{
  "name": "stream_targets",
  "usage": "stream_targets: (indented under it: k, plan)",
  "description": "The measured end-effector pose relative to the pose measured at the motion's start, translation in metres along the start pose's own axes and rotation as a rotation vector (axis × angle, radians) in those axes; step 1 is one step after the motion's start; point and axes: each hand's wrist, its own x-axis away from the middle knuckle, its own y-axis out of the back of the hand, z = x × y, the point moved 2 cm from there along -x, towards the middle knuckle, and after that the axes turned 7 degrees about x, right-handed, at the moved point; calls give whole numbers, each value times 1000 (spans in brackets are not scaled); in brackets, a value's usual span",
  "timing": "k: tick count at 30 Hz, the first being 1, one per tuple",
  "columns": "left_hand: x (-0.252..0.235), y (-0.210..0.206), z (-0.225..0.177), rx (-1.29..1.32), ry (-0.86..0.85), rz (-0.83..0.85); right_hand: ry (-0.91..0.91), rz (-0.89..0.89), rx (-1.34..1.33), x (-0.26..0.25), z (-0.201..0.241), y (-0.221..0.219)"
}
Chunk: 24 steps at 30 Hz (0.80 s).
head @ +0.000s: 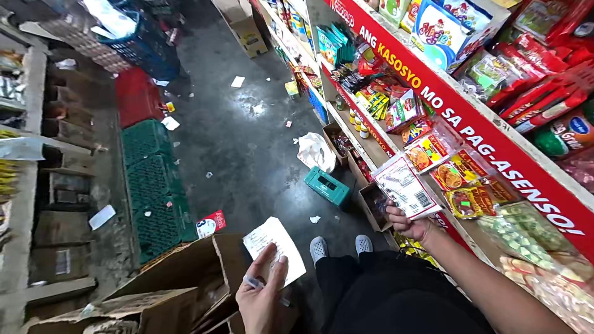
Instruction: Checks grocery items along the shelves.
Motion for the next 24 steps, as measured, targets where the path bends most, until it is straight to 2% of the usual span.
stream_targets:
  k: [24]
  plan:
    - [-3,-16,2,-4,-5,41,127,-1,8,16,25,9]
